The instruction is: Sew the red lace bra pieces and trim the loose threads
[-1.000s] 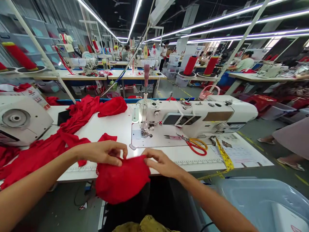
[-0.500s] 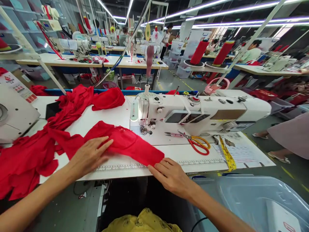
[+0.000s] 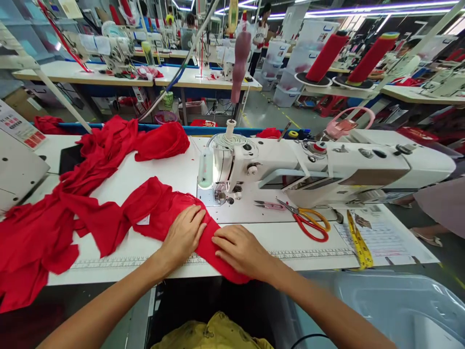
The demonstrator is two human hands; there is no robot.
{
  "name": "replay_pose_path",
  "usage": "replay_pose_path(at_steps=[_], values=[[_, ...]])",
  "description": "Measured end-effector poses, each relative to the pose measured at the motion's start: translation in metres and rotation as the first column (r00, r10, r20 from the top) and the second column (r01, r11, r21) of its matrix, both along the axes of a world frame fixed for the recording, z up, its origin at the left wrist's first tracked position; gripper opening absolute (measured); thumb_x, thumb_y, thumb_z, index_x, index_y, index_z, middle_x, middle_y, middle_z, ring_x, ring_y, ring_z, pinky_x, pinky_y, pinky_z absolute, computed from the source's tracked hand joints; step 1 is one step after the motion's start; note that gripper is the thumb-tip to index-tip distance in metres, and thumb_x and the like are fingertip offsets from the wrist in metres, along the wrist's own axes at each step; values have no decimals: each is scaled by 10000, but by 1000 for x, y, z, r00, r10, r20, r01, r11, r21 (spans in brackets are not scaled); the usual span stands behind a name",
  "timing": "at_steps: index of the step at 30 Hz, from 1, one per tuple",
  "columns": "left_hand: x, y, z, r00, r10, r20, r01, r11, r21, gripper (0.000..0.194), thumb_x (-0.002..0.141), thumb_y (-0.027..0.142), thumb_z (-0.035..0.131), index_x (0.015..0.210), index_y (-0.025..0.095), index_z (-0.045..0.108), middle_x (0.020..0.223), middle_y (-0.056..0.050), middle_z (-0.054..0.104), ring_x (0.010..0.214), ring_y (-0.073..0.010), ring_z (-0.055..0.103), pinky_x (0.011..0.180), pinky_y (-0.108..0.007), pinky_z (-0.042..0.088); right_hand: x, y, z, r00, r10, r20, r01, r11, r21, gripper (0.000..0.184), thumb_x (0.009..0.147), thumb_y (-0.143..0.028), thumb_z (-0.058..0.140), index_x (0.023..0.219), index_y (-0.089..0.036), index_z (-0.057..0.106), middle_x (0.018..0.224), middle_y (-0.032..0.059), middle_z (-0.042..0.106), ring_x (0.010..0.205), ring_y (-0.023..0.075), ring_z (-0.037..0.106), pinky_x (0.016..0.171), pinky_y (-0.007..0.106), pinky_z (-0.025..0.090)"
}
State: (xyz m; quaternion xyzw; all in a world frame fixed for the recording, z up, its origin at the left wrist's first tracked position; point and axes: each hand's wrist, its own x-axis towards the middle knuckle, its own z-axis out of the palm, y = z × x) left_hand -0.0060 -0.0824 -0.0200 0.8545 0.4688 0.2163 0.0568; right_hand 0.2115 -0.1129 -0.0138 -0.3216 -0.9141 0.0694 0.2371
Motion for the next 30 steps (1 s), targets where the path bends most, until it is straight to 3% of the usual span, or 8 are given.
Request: replay_pose_path(at_steps=[4,9,12,15,19,23,27,30], values=[[-14,13,-10,996,-69,-64,67,997,-27,435,998,305,426,1404,165,497,1452,-149,519,1380,-315,430,1151,-588,341,-2,-12,-2,998,52,42,-51,998,-24,186,968,-233,543,1129,-160,601,1066,96,667,967,205,591,817,355,469],[-24,36,8,956,-291,-34,283,948,-142,377,1001,331,442,1330,203,574,1391,-110,579,1341,-282,468,1170,-588,308,-7,2,5,989,144,25,-144,989,-25,165,975,-265,544,1102,-189,617,1022,69,666,908,176,586,829,338,461],[-16,38,12,972,-229,56,234,967,-103,333,1016,261,383,1212,180,639,1292,-116,635,1237,-249,553,1085,-482,450,-10,22,4,988,157,14,-157,987,39,172,982,-280,530,1083,-172,618,1042,84,669,924,182,585,846,341,461],[-6,32,4,989,-131,68,133,991,-32,344,1001,224,389,1254,171,615,1267,-129,641,1192,-253,580,1026,-450,495,-10,35,1,975,216,51,-220,973,67,203,978,-334,544,1072,-169,616,994,84,670,899,186,580,839,347,467],[0,28,-3,996,-39,-82,44,997,59,395,978,223,418,1338,207,580,1325,-135,609,1211,-293,552,1001,-486,466,-8,40,-2,961,272,58,-275,958,76,197,974,-341,549,1063,-175,609,974,78,674,912,185,579,850,354,467],[5,35,3,971,42,-236,-25,997,76,437,960,239,431,1384,212,536,1347,-158,588,1176,-339,543,963,-538,431,-7,42,-5,971,240,20,-241,969,63,209,966,-333,555,1083,-169,610,989,83,676,921,192,584,863,365,471],[12,55,4,983,52,-175,-53,999,-1,363,921,249,476,1258,202,600,1349,-138,567,1252,-342,467,1069,-571,360,-4,49,-5,981,193,-17,-193,980,42,222,960,-308,549,1118,-162,604,1022,100,673,925,197,583,874,372,477],[15,77,-1,997,-27,-76,21,996,-83,270,905,281,492,1118,214,645,1264,-106,596,1246,-311,447,1128,-568,309,0,54,-4,988,150,-29,-148,988,38,235,952,-302,560,1136,-161,601,1052,106,672,938,205,582,921,395,465]])
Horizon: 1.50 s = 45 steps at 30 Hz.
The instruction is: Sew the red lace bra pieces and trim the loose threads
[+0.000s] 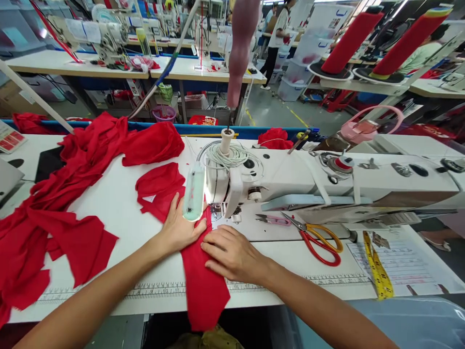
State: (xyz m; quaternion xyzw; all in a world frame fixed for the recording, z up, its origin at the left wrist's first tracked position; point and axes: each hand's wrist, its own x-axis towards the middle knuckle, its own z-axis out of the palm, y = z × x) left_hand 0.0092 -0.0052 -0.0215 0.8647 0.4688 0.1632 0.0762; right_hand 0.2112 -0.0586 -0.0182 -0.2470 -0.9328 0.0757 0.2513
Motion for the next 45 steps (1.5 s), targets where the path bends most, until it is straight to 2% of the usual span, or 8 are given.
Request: replay_pose_path(at_steps=[7,11,16,23,29,36,40,45], values=[[1,24,4,992,-120,-41,121,992,21,168,901,297,488,874,193,616,983,-81,620,1044,-276,508,1072,-511,359,4,-2,0,998,-54,15,54,998,-14,286,955,-332,548,1165,-147,606,1099,134,668,987,239,586,934,437,456],[0,-12,20,999,-45,-22,47,995,86,213,980,237,405,1020,179,606,986,-99,608,952,-250,531,871,-410,456,2,-8,-1,997,-76,32,75,997,13,312,942,-352,558,1150,-126,616,1092,138,665,993,250,584,963,455,445],[-4,-59,15,968,-158,-193,190,968,162,251,958,74,378,1021,166,602,816,-56,590,717,-203,488,623,-336,398,-1,-11,-3,994,-105,22,104,994,43,263,942,-348,541,1073,-142,638,1063,140,670,996,246,585,964,444,452],[-6,-59,5,931,-139,-338,213,959,190,447,929,26,382,1371,61,438,903,-77,618,770,-220,530,626,-352,406,-2,-13,0,994,-110,9,110,993,33,251,946,-305,533,1090,-131,645,1005,122,683,949,236,588,903,421,466],[-5,-53,7,938,-135,-320,205,959,196,523,875,-3,404,1397,34,427,891,-80,599,765,-222,531,626,-350,405,-3,-12,0,995,-103,7,103,995,-7,240,938,-285,536,1080,-127,649,996,121,672,927,225,587,854,398,465],[-5,-35,6,964,-161,-210,191,973,131,448,827,2,429,1233,86,597,876,-107,624,811,-261,564,707,-428,515,5,-4,8,984,-170,-60,164,982,-91,191,970,-232,517,1075,-163,661,986,70,687,842,174,588,798,353,434],[-7,-26,4,972,-211,-104,228,956,185,553,763,-45,420,1274,94,580,1142,-176,641,1151,-328,543,998,-596,463,14,12,9,957,-288,30,287,957,46,245,983,-194,477,1109,-161,685,878,76,692,814,197,588,822,372,412],[-8,-22,4,967,-244,-70,253,937,241,617,758,-73,399,1337,95,531,1170,-177,649,1230,-339,529,1039,-687,424,14,25,-3,948,-306,89,286,941,181,272,967,-198,502,1163,-179,690,928,96,695,844,229,585,794,380,412]])
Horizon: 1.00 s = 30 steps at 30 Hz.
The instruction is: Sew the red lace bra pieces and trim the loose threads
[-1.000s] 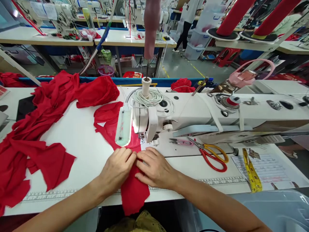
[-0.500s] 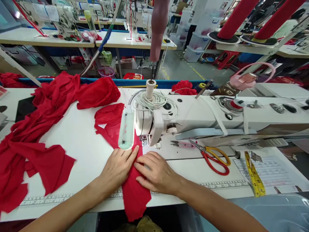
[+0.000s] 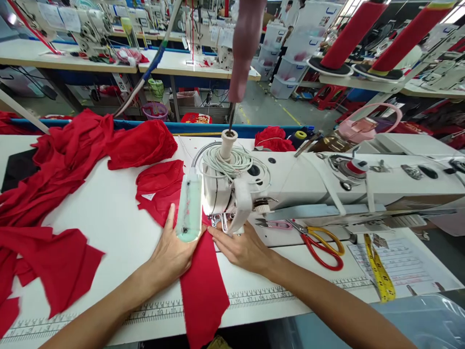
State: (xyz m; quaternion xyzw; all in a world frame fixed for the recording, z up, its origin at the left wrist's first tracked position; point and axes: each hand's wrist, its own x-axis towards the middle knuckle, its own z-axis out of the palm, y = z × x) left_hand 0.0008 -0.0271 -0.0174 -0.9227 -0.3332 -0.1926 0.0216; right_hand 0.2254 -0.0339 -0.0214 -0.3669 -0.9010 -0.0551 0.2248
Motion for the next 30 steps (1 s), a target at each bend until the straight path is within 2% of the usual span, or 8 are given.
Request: replay_pose_path(at_steps=[3,7,10,15,19,22,26,30], values=[[0,-1,2,1000,-9,5,9,999,35,601,790,-72,393,1343,124,527,993,-125,689,1210,-321,555,962,-608,529,-3,0,-1,1000,-22,12,22,999,-30,270,951,-189,510,1148,-184,696,1002,109,696,843,231,586,760,374,414],[0,-5,2,999,32,-36,-28,993,113,509,819,-76,402,1252,120,583,1055,-129,705,1163,-300,603,781,-429,620,-5,2,5,998,-63,-14,62,994,-90,314,941,-158,460,1160,-167,684,791,61,674,695,192,530,700,344,400],[1,-9,2,994,51,-94,-34,983,181,448,819,-86,413,1171,98,622,1085,-131,714,1146,-311,623,705,-375,623,-3,4,2,995,-77,-63,67,988,-140,312,947,-153,433,1099,-175,705,766,53,658,694,187,522,716,344,408],[5,-8,5,983,38,-182,9,968,251,435,845,-61,403,1184,82,635,1186,-148,695,1172,-325,618,960,-559,557,4,1,-8,991,-78,-113,72,996,-60,314,933,-140,487,1130,-203,723,792,63,645,805,207,555,808,369,410],[6,-4,8,979,40,-199,-5,985,174,487,819,-87,380,1207,74,626,1155,-154,701,1187,-332,608,1057,-673,442,3,-3,-6,997,-77,-20,77,996,-36,404,923,-136,489,1278,-227,660,730,46,601,752,208,515,804,378,398],[4,-1,6,979,27,-203,-13,997,70,510,804,-98,377,1204,99,625,1131,-136,707,1172,-318,612,1064,-706,411,1,-2,-6,994,-105,-4,105,994,-10,375,912,-118,492,1210,-222,694,679,38,577,720,210,487,779,373,393],[-1,2,-3,987,25,-157,-23,1000,16,519,807,-84,410,1234,132,612,1150,-119,705,1171,-307,608,1092,-725,357,4,-2,-10,988,-83,-130,86,996,16,241,891,-110,531,967,-193,744,741,55,613,775,207,531,776,367,407],[-5,6,-17,999,33,-27,-35,998,-50,541,854,6,472,1353,201,547,1213,-110,692,1190,-300,606,1126,-733,283,7,-6,-9,985,34,-170,-44,997,-55,252,893,-158,560,1087,-192,716,820,71,654,830,223,586,786,384,447]])
